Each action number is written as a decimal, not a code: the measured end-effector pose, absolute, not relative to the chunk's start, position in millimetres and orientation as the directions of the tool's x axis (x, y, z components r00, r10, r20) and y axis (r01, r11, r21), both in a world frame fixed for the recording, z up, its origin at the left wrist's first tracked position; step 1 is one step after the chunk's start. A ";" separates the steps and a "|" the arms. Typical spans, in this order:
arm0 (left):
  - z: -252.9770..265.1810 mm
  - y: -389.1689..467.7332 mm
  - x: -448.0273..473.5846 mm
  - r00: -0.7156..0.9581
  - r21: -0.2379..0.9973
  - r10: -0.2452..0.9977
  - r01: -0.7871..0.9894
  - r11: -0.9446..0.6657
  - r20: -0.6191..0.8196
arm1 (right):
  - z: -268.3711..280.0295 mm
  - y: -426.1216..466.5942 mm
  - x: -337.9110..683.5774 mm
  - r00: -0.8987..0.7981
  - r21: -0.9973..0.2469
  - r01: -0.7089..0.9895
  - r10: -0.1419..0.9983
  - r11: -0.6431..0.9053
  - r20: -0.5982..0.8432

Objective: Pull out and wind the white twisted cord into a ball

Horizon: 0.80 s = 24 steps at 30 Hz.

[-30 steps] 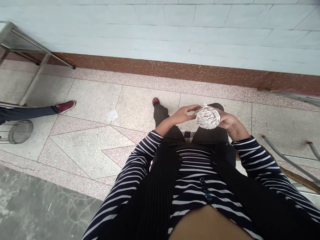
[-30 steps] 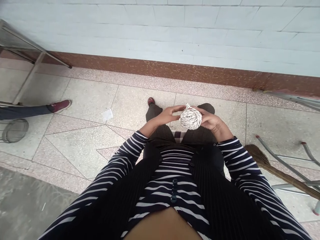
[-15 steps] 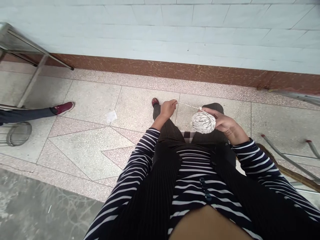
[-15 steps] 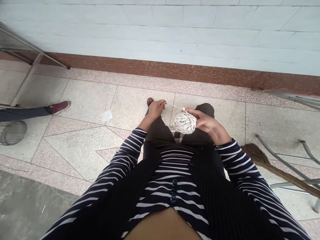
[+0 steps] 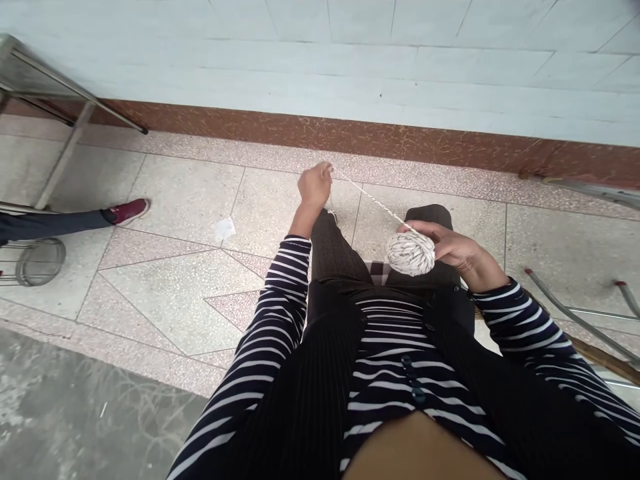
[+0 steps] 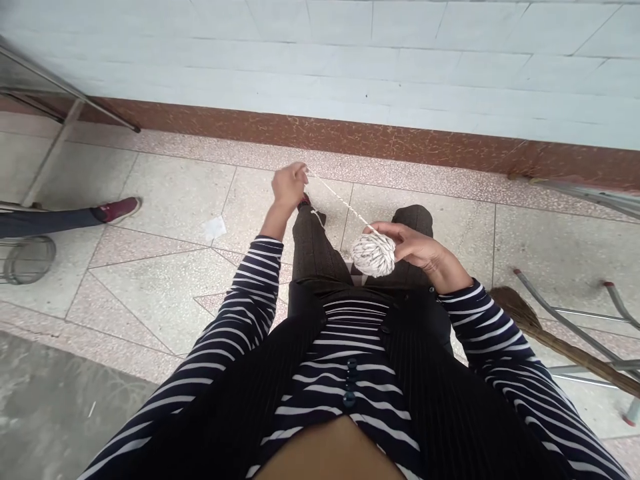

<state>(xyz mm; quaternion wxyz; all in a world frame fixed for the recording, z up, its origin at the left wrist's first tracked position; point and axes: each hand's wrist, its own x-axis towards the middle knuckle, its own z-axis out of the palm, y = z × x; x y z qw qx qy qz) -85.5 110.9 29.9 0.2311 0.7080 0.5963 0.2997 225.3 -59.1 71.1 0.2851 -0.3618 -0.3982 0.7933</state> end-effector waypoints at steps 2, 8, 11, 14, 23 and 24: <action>10.9 93.1 -72.8 0.050 0.568 0.996 0.823 -0.002 -0.069 | 81.7 -55.3 227.1 -0.504 -0.860 -0.222 0.809 -0.459 -0.302; -24.2 41.9 -44.3 0.168 0.456 0.938 0.890 -0.013 -0.303 | 95.0 -35.0 238.1 -0.171 -0.944 -0.221 0.963 -0.244 -0.209; -25.9 21.1 -36.6 0.251 0.439 0.909 0.894 -0.086 -0.334 | 74.0 -12.3 241.9 -0.026 -0.963 -0.226 0.989 -0.145 -0.142; -18.8 -7.0 -27.7 0.462 0.530 0.810 0.817 -0.229 -0.362 | 37.8 16.3 240.7 0.174 -0.995 -0.097 0.984 -0.010 -0.027; 31.3 -31.6 -29.0 0.685 0.604 0.727 0.595 -0.530 -0.037 | -23.7 -10.2 209.4 0.021 -0.754 0.640 0.978 0.146 0.206; 34.9 -27.4 -30.2 0.690 0.585 0.724 0.591 -0.555 -0.009 | -22.6 -18.4 206.5 -0.013 -0.731 0.659 0.975 0.175 0.221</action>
